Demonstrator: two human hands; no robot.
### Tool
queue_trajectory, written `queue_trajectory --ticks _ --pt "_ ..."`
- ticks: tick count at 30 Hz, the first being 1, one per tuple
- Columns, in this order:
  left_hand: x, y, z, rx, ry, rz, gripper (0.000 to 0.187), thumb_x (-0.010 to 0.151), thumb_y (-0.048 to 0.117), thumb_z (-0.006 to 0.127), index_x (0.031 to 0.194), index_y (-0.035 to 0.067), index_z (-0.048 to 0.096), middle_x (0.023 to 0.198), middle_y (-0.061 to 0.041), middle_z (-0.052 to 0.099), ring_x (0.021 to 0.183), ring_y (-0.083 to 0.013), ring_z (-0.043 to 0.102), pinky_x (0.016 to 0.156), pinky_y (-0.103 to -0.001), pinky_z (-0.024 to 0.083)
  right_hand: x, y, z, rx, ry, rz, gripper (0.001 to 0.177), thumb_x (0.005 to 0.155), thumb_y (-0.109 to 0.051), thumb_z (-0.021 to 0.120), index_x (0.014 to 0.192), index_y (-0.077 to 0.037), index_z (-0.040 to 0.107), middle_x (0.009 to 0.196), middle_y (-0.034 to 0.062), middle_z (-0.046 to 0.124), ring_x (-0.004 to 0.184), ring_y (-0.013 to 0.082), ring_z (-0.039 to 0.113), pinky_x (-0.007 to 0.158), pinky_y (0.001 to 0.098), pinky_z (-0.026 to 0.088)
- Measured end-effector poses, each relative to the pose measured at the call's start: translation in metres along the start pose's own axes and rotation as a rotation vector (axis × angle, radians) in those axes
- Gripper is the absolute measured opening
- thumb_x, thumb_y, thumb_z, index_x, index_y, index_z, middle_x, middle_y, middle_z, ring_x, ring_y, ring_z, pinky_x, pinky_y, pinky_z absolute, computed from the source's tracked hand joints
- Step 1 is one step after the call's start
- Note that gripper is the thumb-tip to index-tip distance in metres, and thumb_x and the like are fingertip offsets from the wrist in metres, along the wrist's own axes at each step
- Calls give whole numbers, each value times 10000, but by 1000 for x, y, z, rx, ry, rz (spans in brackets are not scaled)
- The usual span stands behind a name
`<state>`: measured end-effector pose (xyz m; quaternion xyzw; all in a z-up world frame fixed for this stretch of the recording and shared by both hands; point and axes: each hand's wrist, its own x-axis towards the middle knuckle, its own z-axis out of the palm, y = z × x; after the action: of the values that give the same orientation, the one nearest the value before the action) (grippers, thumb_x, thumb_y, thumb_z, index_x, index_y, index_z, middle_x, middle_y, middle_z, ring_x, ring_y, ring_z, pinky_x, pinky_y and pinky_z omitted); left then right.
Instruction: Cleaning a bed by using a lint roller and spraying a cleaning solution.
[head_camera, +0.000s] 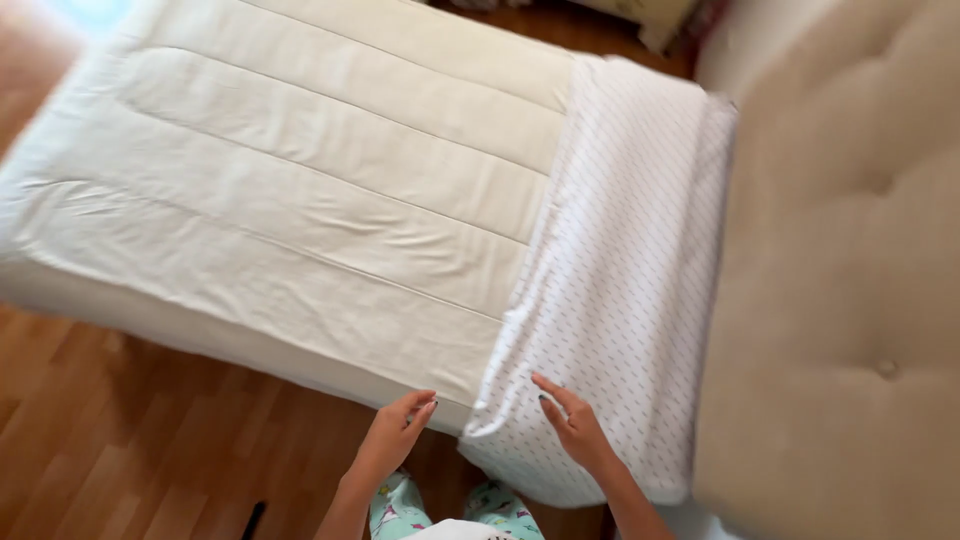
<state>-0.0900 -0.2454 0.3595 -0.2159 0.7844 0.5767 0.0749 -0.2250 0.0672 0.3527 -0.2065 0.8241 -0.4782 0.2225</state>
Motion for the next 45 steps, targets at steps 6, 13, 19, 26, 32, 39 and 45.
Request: queue_trajectory --ticks 6,13,19,26,32,39,45 --pt "-99 11 -159 -85 191 -18 338 960 272 637 1203 51 718 983 -54 800 835 -116 701 764 -280 561 43 -133 131 -31 -287 -133 467 1029 -341 530 1436 -120 589 1481 83 616 1378 250 551 1132 362 401" --pt "-155 -40 -311 -138 425 -73 316 949 267 647 1166 53 735 951 -54 808 780 -126 691 696 -262 552 93 -264 294 145 -445 -229 425 1049 -244 501 1442 -105 581 1464 92 641 1365 242 587 1131 365 408" --pt "-198 -75 -410 -293 654 -69 295 958 236 630 1175 59 722 986 -41 814 808 -116 732 712 -251 564 138 -348 407 87 -728 -240 414 1044 -204 494 1439 -116 583 1495 76 615 1408 217 544 1149 351 387" --pt "-198 -139 -499 -441 885 -3 260 990 224 624 1133 37 734 990 -76 811 884 -118 749 770 -252 576 228 -413 539 -36 -920 -331 408 1037 -193 504 1427 -110 589 1496 64 611 1417 210 538 1147 348 405" --pt "-167 -170 -631 -421 994 -21 266 993 246 615 1130 46 725 995 -78 817 881 -133 755 765 -263 581 336 -491 652 -73 -969 -366 407 1041 -207 489 1413 -90 606 1474 62 638 1404 200 550 1136 353 408" --pt "-168 -227 -778 -434 1204 -142 285 999 268 581 1142 68 726 1007 -66 825 917 -145 781 810 -277 594 446 -607 795 -179 -1110 -415 407 1046 -248 481 1412 -122 605 1444 36 661 1353 182 605 1106 344 461" --pt "-181 -321 -881 -539 1403 -256 296 991 246 602 1118 18 741 998 -101 822 931 -162 766 840 -284 586 492 -695 929 -253 -1157 -388 402 1016 -222 511 1394 -141 622 1414 5 687 1167 195 697 975 304 512"
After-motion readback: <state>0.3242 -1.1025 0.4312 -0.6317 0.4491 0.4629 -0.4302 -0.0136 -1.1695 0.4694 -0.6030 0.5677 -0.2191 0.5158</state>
